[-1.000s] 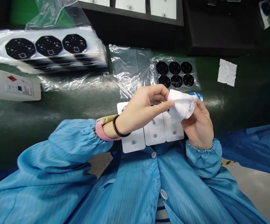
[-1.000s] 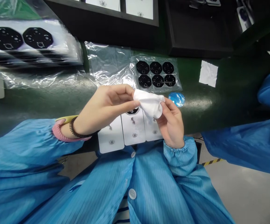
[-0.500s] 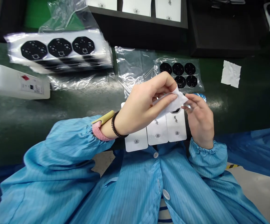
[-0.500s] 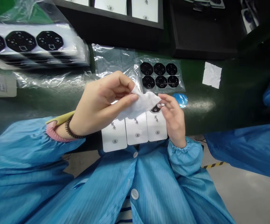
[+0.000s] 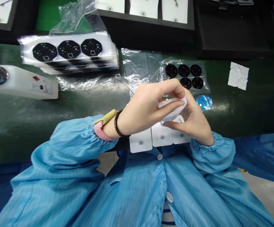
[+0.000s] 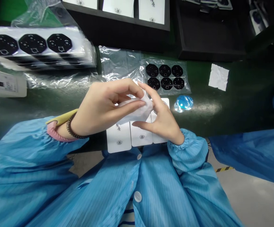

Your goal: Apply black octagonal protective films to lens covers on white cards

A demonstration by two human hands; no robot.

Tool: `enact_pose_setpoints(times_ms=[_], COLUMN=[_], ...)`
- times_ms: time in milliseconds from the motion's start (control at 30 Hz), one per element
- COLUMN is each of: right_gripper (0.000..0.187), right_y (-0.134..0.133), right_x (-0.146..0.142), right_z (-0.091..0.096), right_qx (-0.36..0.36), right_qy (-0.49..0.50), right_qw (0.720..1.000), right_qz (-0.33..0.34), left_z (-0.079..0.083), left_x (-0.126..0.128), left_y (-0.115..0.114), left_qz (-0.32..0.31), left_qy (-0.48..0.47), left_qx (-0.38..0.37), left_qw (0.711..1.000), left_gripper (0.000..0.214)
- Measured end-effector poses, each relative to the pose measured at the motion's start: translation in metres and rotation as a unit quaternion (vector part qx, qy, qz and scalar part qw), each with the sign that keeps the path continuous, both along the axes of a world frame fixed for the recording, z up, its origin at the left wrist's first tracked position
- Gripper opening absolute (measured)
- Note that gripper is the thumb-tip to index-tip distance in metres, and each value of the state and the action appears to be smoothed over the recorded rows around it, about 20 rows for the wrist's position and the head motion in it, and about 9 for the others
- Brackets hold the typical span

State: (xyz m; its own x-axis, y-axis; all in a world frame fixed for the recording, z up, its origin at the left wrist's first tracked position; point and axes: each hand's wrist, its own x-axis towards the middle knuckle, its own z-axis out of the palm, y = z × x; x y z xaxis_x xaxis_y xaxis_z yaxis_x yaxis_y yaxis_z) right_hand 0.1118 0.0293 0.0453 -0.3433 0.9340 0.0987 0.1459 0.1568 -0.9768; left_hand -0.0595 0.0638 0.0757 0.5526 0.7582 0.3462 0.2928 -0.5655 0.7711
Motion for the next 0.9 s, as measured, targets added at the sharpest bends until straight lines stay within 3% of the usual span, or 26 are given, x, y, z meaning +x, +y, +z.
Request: enact_pose_setpoints(times_ms=[233,333,433,533,633,900], right_gripper=[0.031,0.027,0.020,0.019,0.020,0.027], right_y=[-0.002,-0.005,-0.009,-0.012,-0.013,-0.015], right_x=[-0.007,-0.007,-0.007,-0.008,-0.008,-0.005], right_z=[-0.008,-0.007,-0.003,0.001,0.004,-0.004], right_qx=[-0.047,-0.025,-0.012,0.024,0.054,0.098], right_qy=[-0.040,0.015,0.060,0.065,0.083,0.021], right_qw=[0.995,0.995,0.983,0.970,0.965,0.954], right_qz=[-0.076,-0.096,-0.173,-0.233,-0.244,-0.284], left_z=[0.004,0.011,0.018,0.020,0.015,0.004], left_x=[-0.001,-0.002,-0.005,-0.007,-0.005,0.002], left_y=[-0.002,-0.008,-0.013,-0.014,-0.011,-0.009], left_qz=[-0.024,-0.136,-0.215,-0.114,0.000,-0.027], left_qy=[-0.039,-0.044,-0.076,-0.086,-0.021,0.030], left_qx=[0.020,0.060,0.070,0.042,0.033,-0.010], left_qw=[0.999,0.988,0.971,0.989,0.999,0.999], left_gripper=[0.007,0.007,0.011,0.015,0.009,0.005])
